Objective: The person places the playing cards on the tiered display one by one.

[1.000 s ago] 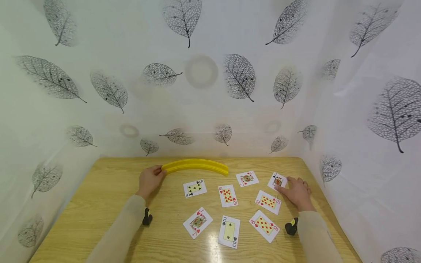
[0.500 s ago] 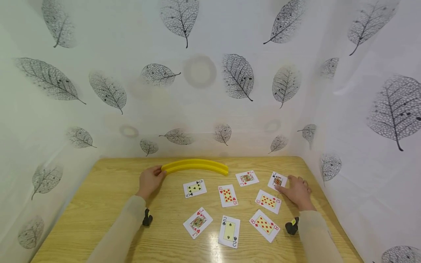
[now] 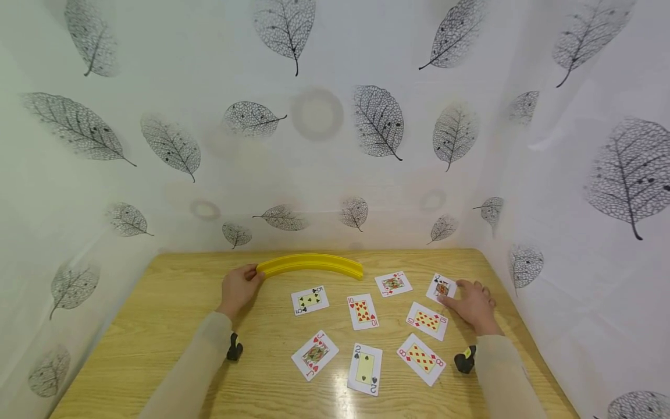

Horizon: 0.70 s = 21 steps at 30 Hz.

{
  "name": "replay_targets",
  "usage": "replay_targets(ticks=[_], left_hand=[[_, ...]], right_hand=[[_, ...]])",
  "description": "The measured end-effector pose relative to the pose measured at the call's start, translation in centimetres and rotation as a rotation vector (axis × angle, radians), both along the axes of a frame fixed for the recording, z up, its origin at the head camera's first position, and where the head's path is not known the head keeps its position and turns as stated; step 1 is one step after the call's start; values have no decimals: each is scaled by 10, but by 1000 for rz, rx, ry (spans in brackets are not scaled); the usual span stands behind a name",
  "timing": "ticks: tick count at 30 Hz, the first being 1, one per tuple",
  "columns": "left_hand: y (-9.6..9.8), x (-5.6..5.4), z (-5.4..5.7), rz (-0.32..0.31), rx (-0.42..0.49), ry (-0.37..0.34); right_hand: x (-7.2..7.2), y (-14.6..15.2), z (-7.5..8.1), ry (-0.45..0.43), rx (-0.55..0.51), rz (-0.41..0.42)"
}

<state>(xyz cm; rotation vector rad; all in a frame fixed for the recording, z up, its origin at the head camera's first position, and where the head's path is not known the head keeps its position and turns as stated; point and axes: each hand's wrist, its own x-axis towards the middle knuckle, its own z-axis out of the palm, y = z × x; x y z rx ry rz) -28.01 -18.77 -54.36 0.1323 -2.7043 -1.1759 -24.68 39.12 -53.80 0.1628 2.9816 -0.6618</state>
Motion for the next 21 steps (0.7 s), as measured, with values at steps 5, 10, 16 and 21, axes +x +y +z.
replay_targets(ticks=[5,10,16,21], left_hand=[[-1,-1,-2,2,-7,10],[-1,-3,-4,-3,-2,10],[-1,-1,-3,-9,-3,12],[0,-2,-3,1,-3,12]], right_hand=[[-2,0,2,-22,-3,6],[-1,0,6,-24,5,16],[0,-2,6,-13,-7,10],[1,-3,7,-9,-44,-26]])
